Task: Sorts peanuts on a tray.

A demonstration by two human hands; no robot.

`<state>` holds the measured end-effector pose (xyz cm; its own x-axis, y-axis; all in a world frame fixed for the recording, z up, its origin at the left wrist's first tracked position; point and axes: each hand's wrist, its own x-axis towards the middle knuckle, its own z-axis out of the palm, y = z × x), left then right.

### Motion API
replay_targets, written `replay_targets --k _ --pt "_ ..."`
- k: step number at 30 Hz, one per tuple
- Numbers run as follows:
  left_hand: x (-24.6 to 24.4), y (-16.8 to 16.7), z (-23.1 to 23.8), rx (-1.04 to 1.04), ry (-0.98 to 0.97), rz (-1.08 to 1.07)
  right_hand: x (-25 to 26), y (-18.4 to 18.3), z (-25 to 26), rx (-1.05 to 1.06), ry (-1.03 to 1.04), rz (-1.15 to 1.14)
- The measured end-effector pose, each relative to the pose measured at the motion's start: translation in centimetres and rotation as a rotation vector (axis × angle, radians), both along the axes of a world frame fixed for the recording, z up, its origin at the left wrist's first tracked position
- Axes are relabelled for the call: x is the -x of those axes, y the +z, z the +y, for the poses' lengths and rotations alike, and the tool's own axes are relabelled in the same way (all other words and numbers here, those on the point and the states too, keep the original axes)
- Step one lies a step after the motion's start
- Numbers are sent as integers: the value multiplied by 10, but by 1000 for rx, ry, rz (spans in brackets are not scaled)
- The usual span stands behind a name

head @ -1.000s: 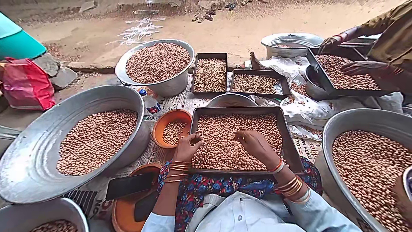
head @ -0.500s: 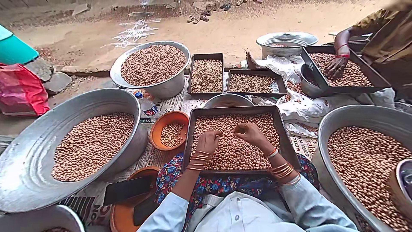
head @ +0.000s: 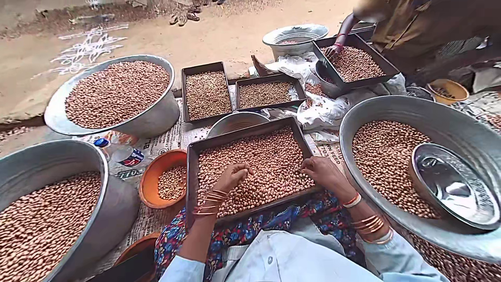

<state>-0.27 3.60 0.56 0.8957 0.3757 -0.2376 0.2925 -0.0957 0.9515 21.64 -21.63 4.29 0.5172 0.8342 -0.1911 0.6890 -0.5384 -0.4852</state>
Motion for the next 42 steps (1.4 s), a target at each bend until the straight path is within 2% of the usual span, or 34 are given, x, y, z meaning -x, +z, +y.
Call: replay_targets --k 3,5,7,12,17,20,23,25,27,29,32,36,37,39,42 --pt "-46 11 -45 -338 -217 198 9 -8 15 118 85 -186" --pt "-76 17 -69 -582 -294 296 9 -12 21 173 106 -253" --pt "-101 15 -85 -729 -351 370 4 -14 20 186 108 -282" --pt "-125 3 -105 -923 -464 455 -4 -16 11 167 143 -278" --pt "-123 2 -110 -989 -472 485 7 -19 10 169 176 -361" --pt "-120 -3 -95 -837 -401 426 12 -21 11 155 178 -376" --pt "-113 -5 -69 -422 -193 230 12 -23 9 157 211 -397" --pt "-106 -3 -62 -223 -211 145 12 -23 7 173 229 -377" --pt "-104 -7 -67 -253 -376 124 7 -26 7 169 239 -346" --pt "-103 -11 -83 -409 -511 85 -5 -28 8 93 242 -295" --pt "-105 -13 -104 -588 -618 126 -25 -20 1 -69 121 -36" --pt "-108 -19 -108 -618 -610 185 -36 -30 -16 -544 -228 448" --pt "-105 -18 -105 -549 -570 165 -34 -29 -19 -665 -307 617" --pt "-99 -18 -97 -279 -454 96 -24 -26 -20 -841 -392 906" --pt "-91 -15 -95 87 -393 62 0 -21 -6 -863 -312 1028"
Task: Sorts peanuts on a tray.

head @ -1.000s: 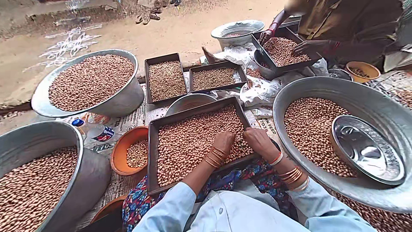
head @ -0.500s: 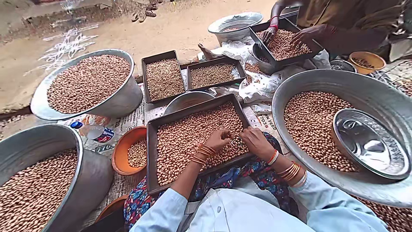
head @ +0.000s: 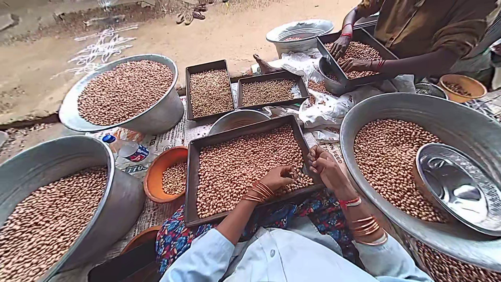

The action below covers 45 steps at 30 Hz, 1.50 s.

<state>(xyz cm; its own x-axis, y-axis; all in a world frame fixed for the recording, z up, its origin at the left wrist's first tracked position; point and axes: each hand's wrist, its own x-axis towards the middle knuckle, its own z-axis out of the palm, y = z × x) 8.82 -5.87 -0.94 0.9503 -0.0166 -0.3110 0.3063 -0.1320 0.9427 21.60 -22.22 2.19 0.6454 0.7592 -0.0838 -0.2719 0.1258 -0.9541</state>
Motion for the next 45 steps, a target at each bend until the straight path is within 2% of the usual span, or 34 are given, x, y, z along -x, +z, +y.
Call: replay_targets --k 4,7,10,13,15,17,19,23,26,28,30,32,34,36,37,42,43,45 --pt "13 8 -4 152 31 85 41 3 32 -45 317 -101" --pt "32 17 19 87 105 114 47 13 45 -4 303 -218" --pt "71 38 69 -281 257 157 33 15 45 68 262 -341" --pt "121 65 122 -744 555 309 14 9 39 294 265 -546" --pt "149 76 145 -968 758 355 2 5 37 425 307 -660" --pt "165 76 156 -1111 848 289 -7 3 41 494 343 -714" --pt "161 72 148 -1100 815 185 -14 2 52 546 340 -763" --pt "131 49 104 -920 476 98 -35 -2 85 620 319 -816" --pt "116 28 74 -891 305 132 -42 -13 103 787 363 -872" --pt "112 17 63 -927 270 183 -25 -18 108 943 463 -928" --pt "114 10 59 -941 284 178 14 -17 105 1018 577 -969" --pt "121 4 62 -947 321 125 57 -14 97 967 731 -991" --pt "129 -3 67 -909 398 35 78 -1 92 810 829 -963" --pt "137 -13 73 -874 494 -32 68 10 97 652 793 -950" --pt "140 -18 74 -865 534 -61 53 12 104 642 725 -962" --pt "144 -25 76 -812 604 -90 -44 -14 144 884 193 -998" --pt "143 -24 76 -807 606 -81 -50 -20 151 916 158 -1015" --pt "142 -23 75 -800 614 -74 -34 -21 164 1012 227 -1059"
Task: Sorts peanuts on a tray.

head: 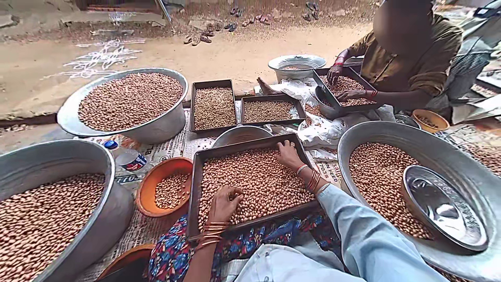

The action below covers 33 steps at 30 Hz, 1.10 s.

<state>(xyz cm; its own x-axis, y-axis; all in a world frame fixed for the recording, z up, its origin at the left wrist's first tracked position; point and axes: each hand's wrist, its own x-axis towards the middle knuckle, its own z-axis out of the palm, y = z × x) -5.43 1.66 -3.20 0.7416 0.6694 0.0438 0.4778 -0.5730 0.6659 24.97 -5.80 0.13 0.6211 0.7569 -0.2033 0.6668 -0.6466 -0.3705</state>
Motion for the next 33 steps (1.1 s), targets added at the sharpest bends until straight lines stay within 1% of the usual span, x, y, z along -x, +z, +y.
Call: replay_targets --k 2,4,6,8,9,10,12,14,16,19,20,22,25,28,33 --pt "1 1 -1 23 16 3 40 -2 8 122 99 46" --pt "0 0 -1 48 35 -15 82 -3 5 162 254 106" --pt "0 -1 -1 43 51 -49 108 1 -10 76 475 198" --pt "1 -1 -1 47 81 -88 108 12 -26 -121 651 340" --pt "2 0 -1 58 98 -99 100 19 -33 -197 674 374" --pt "3 1 -1 75 116 -115 87 27 -41 -237 643 348" --pt "4 2 -2 120 151 -158 53 35 -59 -253 507 150" --pt "3 6 -3 208 188 -192 20 42 -76 -170 364 -2" --pt "1 14 -4 348 204 -240 1 47 -89 -92 285 -42" --pt "-5 21 -11 610 163 -379 -1 46 -100 19 287 -51" --pt "-7 22 -13 645 135 -377 1 44 -102 48 301 -60" --pt "-12 25 -16 590 91 -269 6 39 -102 77 335 -107" --pt "-17 30 -21 391 57 -86 9 25 -99 43 399 -179" --pt "-22 38 -22 297 52 -12 12 14 -97 54 433 -225" --pt "-31 43 -27 182 5 96 17 5 -100 52 410 -254"
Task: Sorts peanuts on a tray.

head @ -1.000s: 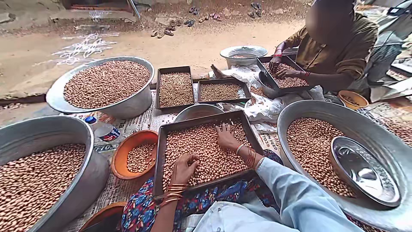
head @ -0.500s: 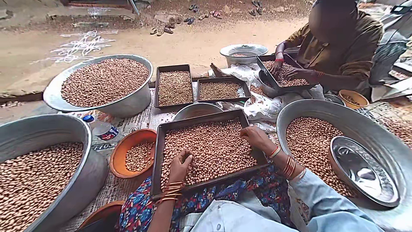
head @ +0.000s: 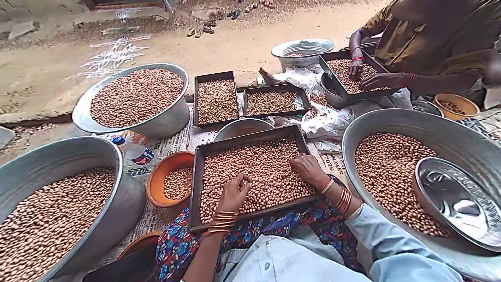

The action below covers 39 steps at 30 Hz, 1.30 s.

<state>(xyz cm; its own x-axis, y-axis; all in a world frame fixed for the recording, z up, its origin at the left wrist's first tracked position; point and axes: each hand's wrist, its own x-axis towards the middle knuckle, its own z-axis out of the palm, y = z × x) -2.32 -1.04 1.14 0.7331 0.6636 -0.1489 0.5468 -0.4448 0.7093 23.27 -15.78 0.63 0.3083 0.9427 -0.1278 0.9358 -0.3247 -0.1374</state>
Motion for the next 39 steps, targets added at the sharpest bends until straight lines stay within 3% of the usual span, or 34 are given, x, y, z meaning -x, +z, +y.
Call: replay_targets --k 5,9,13,15,17,21,24,27,29,34,39 --pt "-25 4 -12 -96 -147 130 0 -2 0 55 -27 8" --pt "-43 5 -18 -85 -197 155 0 22 -4 -56 -139 274" --pt "-56 -3 -27 360 -315 36 29 34 -9 -207 25 559" --pt "-57 -4 -31 576 -351 -61 43 35 -9 -256 53 566" --pt "-52 -4 -28 621 -369 -94 48 34 -11 -251 11 474" --pt "-17 14 14 303 -236 95 47 21 -19 -46 -3 403" --pt "24 40 56 -99 57 303 43 13 -25 -18 -48 375" --pt "62 50 79 -452 280 313 34 16 -24 -2 -162 340" --pt "67 55 75 -417 249 363 30 22 -18 56 -246 304" --pt "29 35 33 -60 -71 830 34 23 -6 250 -273 222" --pt "-25 21 -22 -74 -140 854 61 5 0 250 -102 277"
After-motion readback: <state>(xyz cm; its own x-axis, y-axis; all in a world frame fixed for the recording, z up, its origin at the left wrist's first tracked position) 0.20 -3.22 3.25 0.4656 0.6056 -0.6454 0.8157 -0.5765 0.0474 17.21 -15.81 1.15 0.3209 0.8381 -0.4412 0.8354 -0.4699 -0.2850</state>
